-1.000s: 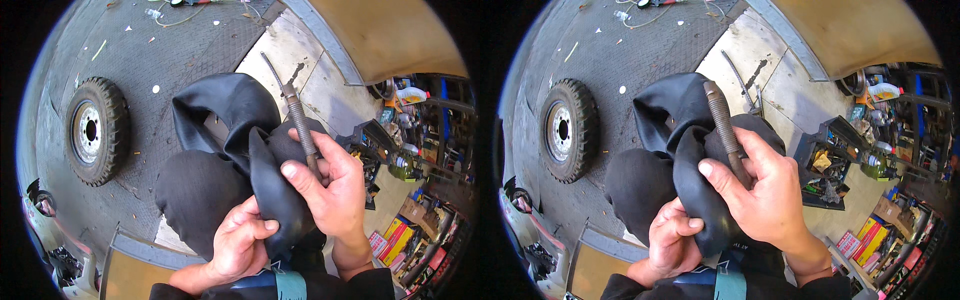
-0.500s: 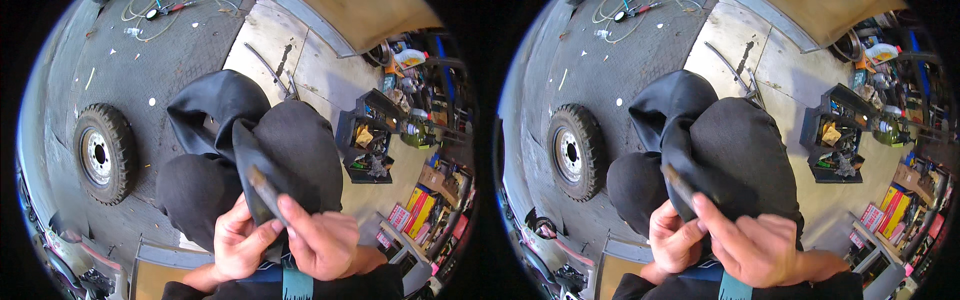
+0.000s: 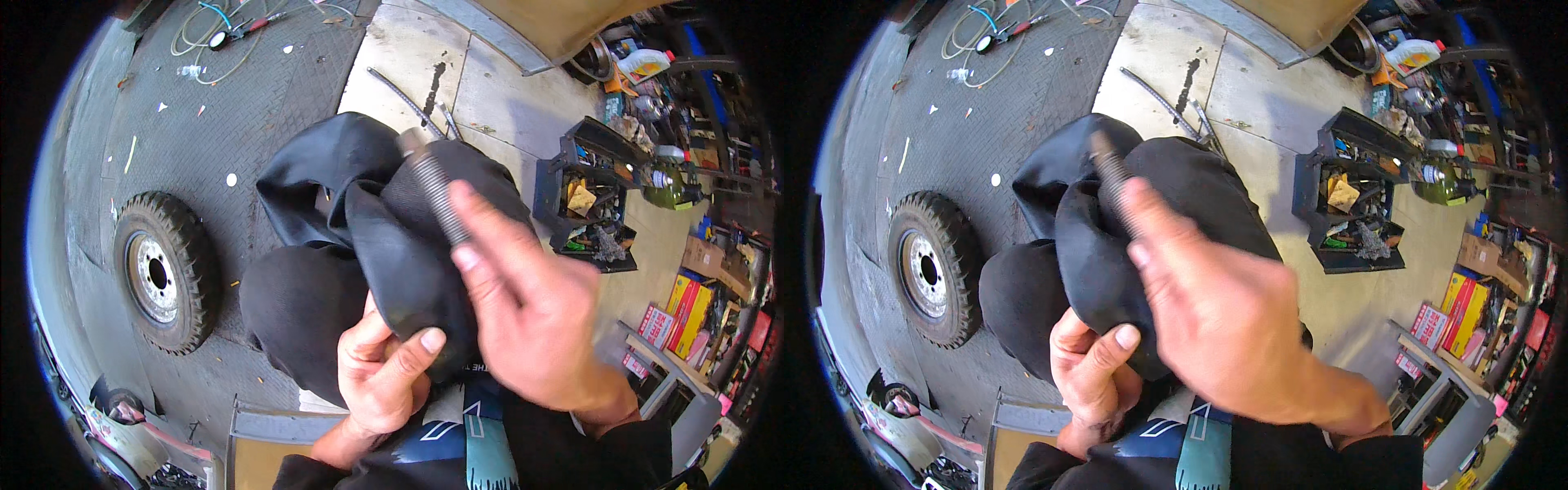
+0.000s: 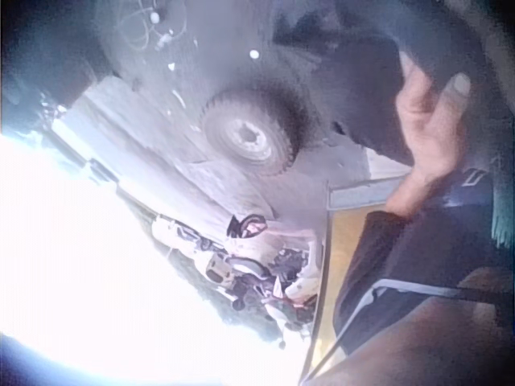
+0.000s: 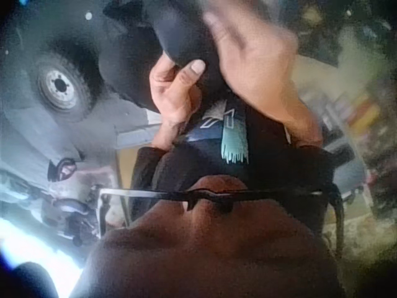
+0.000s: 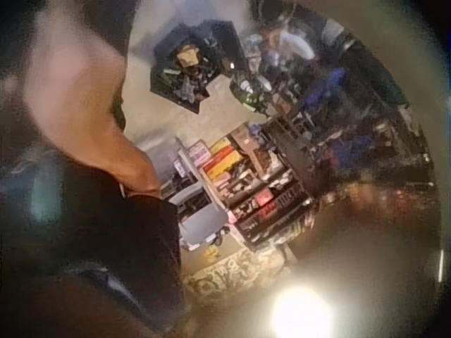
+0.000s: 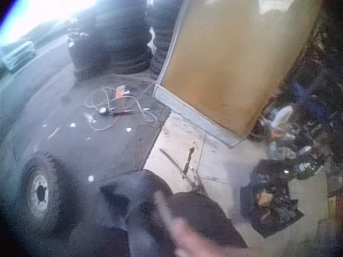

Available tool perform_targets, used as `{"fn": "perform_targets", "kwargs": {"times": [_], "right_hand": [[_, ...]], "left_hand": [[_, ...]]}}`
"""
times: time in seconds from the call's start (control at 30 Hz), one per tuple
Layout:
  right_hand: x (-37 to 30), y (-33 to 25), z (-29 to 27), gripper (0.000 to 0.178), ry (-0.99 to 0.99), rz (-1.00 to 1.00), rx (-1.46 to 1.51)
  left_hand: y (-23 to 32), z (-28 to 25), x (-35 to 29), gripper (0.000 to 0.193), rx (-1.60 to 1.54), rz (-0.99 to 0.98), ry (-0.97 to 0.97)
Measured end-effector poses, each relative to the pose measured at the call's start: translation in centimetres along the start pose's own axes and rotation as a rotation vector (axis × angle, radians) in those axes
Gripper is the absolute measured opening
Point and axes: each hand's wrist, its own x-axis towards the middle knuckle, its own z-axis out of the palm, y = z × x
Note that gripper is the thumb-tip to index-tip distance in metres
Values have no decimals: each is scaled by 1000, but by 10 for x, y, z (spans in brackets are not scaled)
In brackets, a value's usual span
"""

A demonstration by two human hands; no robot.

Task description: The person prepares a punctured inner tube by abrading the area around the hole with a rasp, applies vulcanizing glue, and presses a self-adhesive patch over the hole. The person then inflates the tube with an air hose to test the repair.

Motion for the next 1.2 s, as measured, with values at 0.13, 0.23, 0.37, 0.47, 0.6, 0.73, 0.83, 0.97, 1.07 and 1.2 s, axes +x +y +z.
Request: {"fn": "perform_targets", "kwargs": {"times": [0.13, 0.23, 0.37, 0.47, 0.6, 0.73, 0.83, 0.97, 1.07, 1.2], "right_hand": [[-12, -14, -13, 47, -110, -174, -10], [2, -13, 2, 44, -25, -211, -25], [19, -9, -8, 37, 128, -84, 66], [-12, -11, -18, 46, -181, -201, 13], [7, -3, 7, 44, -52, -182, 20], [12, -4, -3, 41, 116, -104, 57], [-8, -10, -5, 48, -163, -171, -49], [15, -5, 14, 41, -30, -126, 19], [16, -3, 3, 40, 123, -52, -4], [-3, -13, -2, 46, -169, -201, -18]], "left_hand": [[-2, 3, -2, 42, 36, -13, 104], [-4, 7, -2, 45, 106, 25, 99], [2, 10, -11, 44, 67, -3, 81], [4, 5, -7, 45, -125, -22, -57], [3, 3, 1, 49, 1, -45, 6], [3, 4, 0, 50, -76, -26, -20], [4, 2, 1, 54, -201, -66, -56], [5, 3, 6, 57, -172, -85, -33], [8, 3, 6, 54, -142, -55, -31], [6, 1, 6, 62, -180, -90, -74]]}}
